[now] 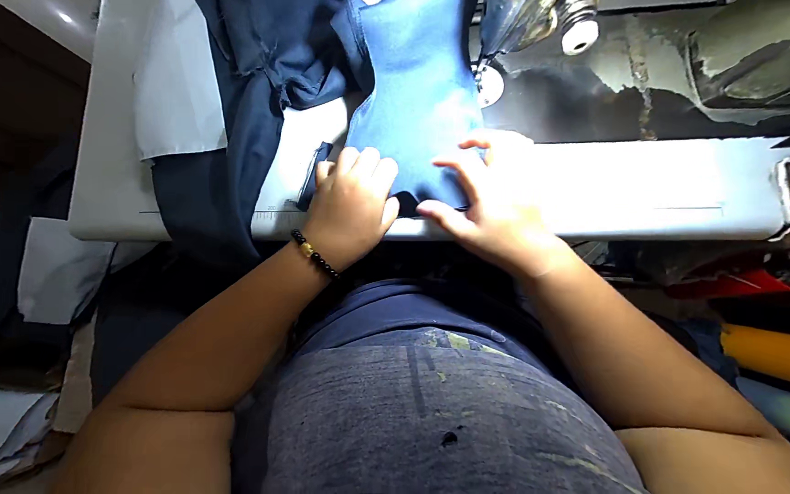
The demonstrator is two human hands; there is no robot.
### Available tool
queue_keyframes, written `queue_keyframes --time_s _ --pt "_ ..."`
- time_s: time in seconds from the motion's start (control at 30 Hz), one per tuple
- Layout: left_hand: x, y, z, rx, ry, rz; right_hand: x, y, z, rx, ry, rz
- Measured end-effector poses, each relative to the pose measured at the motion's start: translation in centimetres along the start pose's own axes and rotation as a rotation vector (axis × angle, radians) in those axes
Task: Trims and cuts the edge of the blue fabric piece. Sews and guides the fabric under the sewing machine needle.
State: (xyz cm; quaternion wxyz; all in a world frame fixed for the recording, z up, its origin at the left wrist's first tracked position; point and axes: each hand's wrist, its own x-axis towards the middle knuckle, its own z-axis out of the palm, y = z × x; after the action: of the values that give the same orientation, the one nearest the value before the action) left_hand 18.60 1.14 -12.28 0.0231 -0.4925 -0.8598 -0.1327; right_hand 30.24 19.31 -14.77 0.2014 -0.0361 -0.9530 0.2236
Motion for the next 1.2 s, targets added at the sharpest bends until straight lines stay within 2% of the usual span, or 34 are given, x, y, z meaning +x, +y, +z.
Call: queue_keyframes --time_s 0.1,0.2,0.27,0.33,0.4,0.47,0.53,0.6,0.67,0.7,0.77,0.8,0.87,0.93,1.0,1.03,1.1,1.13,1.2 --pt "0.1 1.4 0.0 0.041 0.127 -0.055 1.4 -1.2 1.6 -0.091 -0.041 -0.096" --pt "-0.7 0.8 0.1 0.048 0.098 -0.126 2.3 0.9 0.2 -0.142 0.009 0.064" --pt "-1.4 -0.1 0.5 -0.016 0.04 -0.176 2.1 2.4 -1.0 -0.086 0.152 0.148" --pt "-2.2 -0.5 1.1 -0.109 0.03 -0.193 1.4 2.6 -0.9 0.028 0.213 0.176" --pt "-2.3 -0.9 1.7 -0.241 0.114 -0.199 0.8 2.0 -0.1 0.099 0.186 0.151" --pt "-1.8 -1.8 2.4 -0.508 0.331 -0.23 0.3 1.6 0.4 0.038 0.064 0.116" --pt "-0.6 -2.1 2.7 -1.002 0.554 -0.322 0.0 1.4 0.4 -0.001 0.004 0.067" --pt "0.6 -1.3 1.5 -1.537 0.6 -0.454 0.2 1.4 0.6 0.083 0.046 0.048" --pt "1.2 -1.2 1.0 -1.797 0.496 -0.477 0.9 1.5 1.0 0.384 0.141 0.2" --pt "1.2 -1.7 1.2 -1.799 0.391 -0.412 1.6 1.4 1.1 0.667 0.187 0.325" --pt "1.0 -3.5 2.4 -1.614 0.184 -0.218 2.9 0.6 0.2 1.347 0.181 0.66" --pt "0.9 -4.2 2.7 -1.542 0.098 -0.176 3.1 0.4 0.0 1.575 0.147 0.761" --pt "0.8 -4.9 2.4 -1.639 0.027 -0.241 3.1 0.3 0.3 1.753 0.027 0.758" --pt "0.8 -5.0 1.6 -1.815 0.082 -0.396 2.7 0.5 1.1 1.73 -0.106 0.665" --pt "1.2 -5.1 1.2 -1.733 0.198 -0.481 2.6 0.8 1.1 1.541 -0.221 0.506" --pt "1.3 -5.3 1.2 -1.603 0.278 -0.434 2.7 0.9 0.8 1.395 -0.246 0.419" --pt "1.3 -6.7 0.9 -1.219 0.416 -0.148 3.6 1.0 -0.4 1.048 -0.323 0.189" --pt "1.4 -7.2 0.0 -1.001 0.391 0.016 4.1 0.9 -1.0 0.9 -0.363 0.07" --pt "2.2 -6.3 -2.5 -0.705 0.163 0.192 5.2 0.0 -2.3 0.661 -0.431 -0.058"
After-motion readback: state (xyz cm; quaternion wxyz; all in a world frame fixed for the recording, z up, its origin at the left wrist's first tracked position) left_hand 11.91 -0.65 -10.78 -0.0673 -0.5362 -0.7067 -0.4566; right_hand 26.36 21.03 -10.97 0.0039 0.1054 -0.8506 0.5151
